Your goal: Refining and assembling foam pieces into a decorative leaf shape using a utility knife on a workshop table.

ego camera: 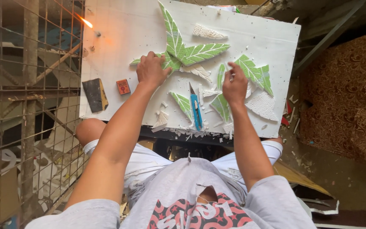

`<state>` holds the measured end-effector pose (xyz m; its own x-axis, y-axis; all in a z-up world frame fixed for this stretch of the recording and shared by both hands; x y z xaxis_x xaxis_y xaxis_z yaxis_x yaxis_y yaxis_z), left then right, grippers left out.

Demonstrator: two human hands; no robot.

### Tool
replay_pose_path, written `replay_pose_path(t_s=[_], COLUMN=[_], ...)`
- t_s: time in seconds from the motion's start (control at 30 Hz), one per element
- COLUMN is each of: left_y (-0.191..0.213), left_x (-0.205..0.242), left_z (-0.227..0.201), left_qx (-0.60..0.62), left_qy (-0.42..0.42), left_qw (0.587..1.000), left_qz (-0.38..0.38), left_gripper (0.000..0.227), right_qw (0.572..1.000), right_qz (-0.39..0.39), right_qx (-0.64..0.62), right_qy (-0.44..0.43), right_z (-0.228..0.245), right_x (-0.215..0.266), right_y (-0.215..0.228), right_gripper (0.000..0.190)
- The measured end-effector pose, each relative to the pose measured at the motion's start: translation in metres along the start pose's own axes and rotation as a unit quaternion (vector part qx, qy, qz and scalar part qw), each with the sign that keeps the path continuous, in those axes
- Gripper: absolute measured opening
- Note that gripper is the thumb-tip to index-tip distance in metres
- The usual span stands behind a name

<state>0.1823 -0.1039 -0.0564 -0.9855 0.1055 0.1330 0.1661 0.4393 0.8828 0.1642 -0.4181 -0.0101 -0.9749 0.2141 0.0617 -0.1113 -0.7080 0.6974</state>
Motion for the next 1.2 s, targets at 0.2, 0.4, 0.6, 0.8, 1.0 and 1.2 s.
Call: replay_pose_path(t_s=[0.2,0.4,0.6,0.8,1.0,1.2], left_y=[0.008,0.020,-0.010,-0.007,0.002,0.021], left_x=[0.013,0.022,0.017,0.027,0.024,0.025], left_z=[-0.006,-0.021,0.001,0.002,-0.003,-0.016], left_qx=[0.016,-0.030,-0.024,-0.031,-0.012,-0.004], left_qy=[-0.024,-0.021,-0.026,-0.033,-0.025,-0.029], left_qw=[0.998,0.999,0.999,0.997,0.999,1.000], left_qz=[-0.057,0.010,-0.040,-0.055,-0.026,0.000], left_gripper=[0.071,0.096,0.081,0.078,0.086,0.084], right_qw=[0.986,0.968,0.955,0.960,0.973,0.954], right_qz=[-0.086,-0.099,-0.096,-0.068,-0.101,0.144], right_qx=[0.114,0.227,0.279,0.272,0.122,0.197], right_qy=[0.085,0.033,0.013,0.021,0.167,0.176], right_z=[-0.045,-0.068,-0.081,-0.073,0.020,0.063], right_x=[-0.080,-0.135,-0.164,-0.163,-0.057,0.101], right_y=[0.009,0.022,0.009,0.002,-0.010,-0.080], right_gripper=[0.026,0.025,0.023,0.028,0.027,0.035])
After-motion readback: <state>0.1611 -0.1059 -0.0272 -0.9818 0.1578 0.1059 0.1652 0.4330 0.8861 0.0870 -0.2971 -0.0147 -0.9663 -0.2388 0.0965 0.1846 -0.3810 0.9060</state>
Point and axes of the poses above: each hand's wrist, its own x-axis away from the middle knuckle, its own y-axis out of the back of the hand, z = x × y, the point moved 5 cm from there along -x, towards the middle knuckle, and after that the axes turned 12 degrees about -y, right-handed, at the moved point
